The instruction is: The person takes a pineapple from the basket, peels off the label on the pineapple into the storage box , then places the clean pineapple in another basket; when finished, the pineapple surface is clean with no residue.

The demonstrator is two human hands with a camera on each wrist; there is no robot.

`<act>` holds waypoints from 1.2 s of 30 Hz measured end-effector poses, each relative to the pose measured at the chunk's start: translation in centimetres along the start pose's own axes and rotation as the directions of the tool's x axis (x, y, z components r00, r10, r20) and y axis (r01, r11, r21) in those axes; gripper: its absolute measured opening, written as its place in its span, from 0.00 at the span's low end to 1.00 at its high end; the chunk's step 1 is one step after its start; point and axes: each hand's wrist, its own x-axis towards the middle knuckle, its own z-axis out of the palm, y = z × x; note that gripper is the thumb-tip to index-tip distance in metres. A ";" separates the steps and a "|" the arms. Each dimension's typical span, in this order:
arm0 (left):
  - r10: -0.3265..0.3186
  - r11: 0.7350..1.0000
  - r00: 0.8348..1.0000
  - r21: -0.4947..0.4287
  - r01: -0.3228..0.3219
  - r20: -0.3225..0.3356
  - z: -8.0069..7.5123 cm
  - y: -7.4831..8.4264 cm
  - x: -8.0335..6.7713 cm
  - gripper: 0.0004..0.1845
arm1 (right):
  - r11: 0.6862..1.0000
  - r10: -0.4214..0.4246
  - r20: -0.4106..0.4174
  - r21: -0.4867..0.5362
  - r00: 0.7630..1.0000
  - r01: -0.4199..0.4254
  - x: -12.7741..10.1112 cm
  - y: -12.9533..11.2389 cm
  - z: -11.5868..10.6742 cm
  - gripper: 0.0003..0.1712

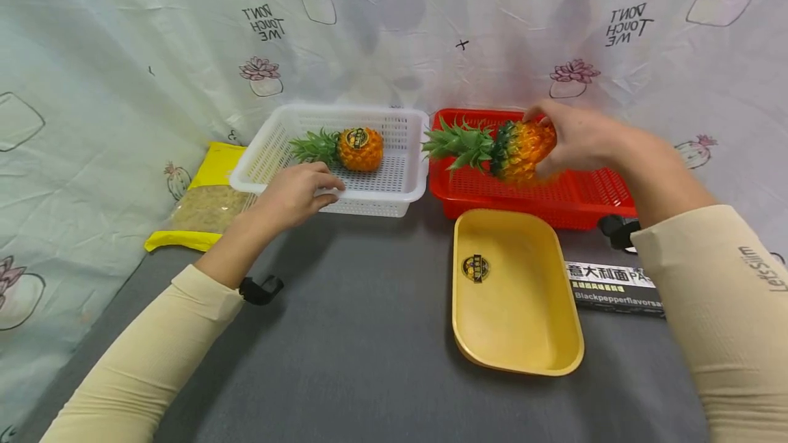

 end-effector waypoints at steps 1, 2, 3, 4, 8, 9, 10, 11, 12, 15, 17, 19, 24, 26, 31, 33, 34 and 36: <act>0.001 1.000 1.000 0.000 -0.001 -0.002 0.0 0.0 0.0 0.11 | 1.000 0.008 -0.003 -0.008 1.000 -0.008 0.2 0.3 0.0 0.53; 0.004 1.000 1.000 0.000 -0.004 -0.005 0.0 0.0 -0.1 0.11 | 1.000 0.014 -0.006 -0.009 1.000 -0.014 0.5 0.7 0.0 0.53; 0.007 1.000 1.000 -0.001 -0.007 -0.009 0.1 0.0 -0.1 0.11 | 1.000 0.016 -0.009 -0.013 1.000 -0.016 0.7 1.0 0.0 0.53; 0.010 1.000 1.000 -0.001 -0.010 -0.013 0.1 -0.1 -0.2 0.11 | 1.000 0.015 -0.011 -0.019 1.000 -0.015 1.0 1.3 0.1 0.53; 0.014 1.000 1.000 -0.002 -0.014 -0.025 0.1 -0.3 -0.5 0.11 | 0.999 0.012 -0.007 -0.040 1.000 -0.012 2.2 2.3 0.7 0.51; 0.016 1.000 1.000 -0.004 -0.016 -0.025 0.1 -0.3 -0.5 0.11 | 0.999 0.012 -0.006 -0.044 1.000 -0.012 2.5 2.5 0.9 0.51; 0.017 1.000 1.000 -0.005 -0.018 -0.024 0.1 -0.3 -0.6 0.11 | 0.999 0.015 -0.003 -0.041 1.000 -0.015 2.8 2.7 1.1 0.51; 0.020 1.000 1.000 -0.006 -0.020 -0.024 0.1 -0.3 -0.6 0.11 | 0.999 0.021 -0.002 -0.038 1.000 -0.021 2.9 2.9 1.2 0.51; 0.024 1.000 0.999 -0.008 -0.024 -0.024 0.1 -0.3 -0.6 0.11 | 0.999 0.026 -0.005 -0.030 1.000 -0.026 3.1 3.1 1.4 0.51; 0.034 0.999 0.999 -0.009 -0.034 -0.020 0.2 -0.2 -0.6 0.11 | 0.998 0.050 -0.014 -0.040 0.999 -0.051 3.5 3.8 1.8 0.51; 0.036 0.999 0.999 -0.006 -0.036 -0.017 0.2 -0.1 -0.7 0.11 | 0.997 0.069 -0.017 -0.046 0.998 -0.069 3.9 4.1 2.0 0.51; 0.037 0.999 0.999 -0.003 -0.037 -0.015 0.3 -0.1 -0.8 0.10 | 0.995 0.085 -0.015 -0.043 0.996 -0.085 4.3 4.5 2.3 0.52; 0.028 0.999 1.000 -0.016 -0.028 -0.013 1.0 -0.1 -1.5 0.10 | 0.992 0.123 0.013 -0.006 0.992 -0.123 5.2 5.3 2.9 0.52; 0.025 1.000 1.000 -0.018 -0.025 -0.019 1.3 0.0 -1.7 0.10 | 0.990 0.137 0.023 -0.010 0.990 -0.137 5.4 5.6 3.0 0.52; 0.031 1.000 0.999 -0.003 -0.031 -0.032 1.3 0.1 -2.0 0.10 | 0.987 0.161 0.033 -0.021 0.986 -0.160 5.7 6.6 3.0 0.56; 0.029 1.000 0.999 -0.001 -0.030 -0.031 1.2 0.1 -2.1 0.10 | 0.987 0.163 0.039 -0.024 0.986 -0.162 5.8 7.1 3.2 0.58; 0.031 1.000 0.999 0.000 -0.031 -0.032 1.2 0.1 -2.1 0.10 | 0.986 0.167 0.039 -0.033 0.985 -0.166 5.8 7.3 3.3 0.57; 0.031 1.000 0.999 -0.001 -0.031 -0.033 1.1 0.2 -2.1 0.10 | 0.984 0.173 0.033 -0.043 0.984 -0.172 5.9 7.8 3.5 0.55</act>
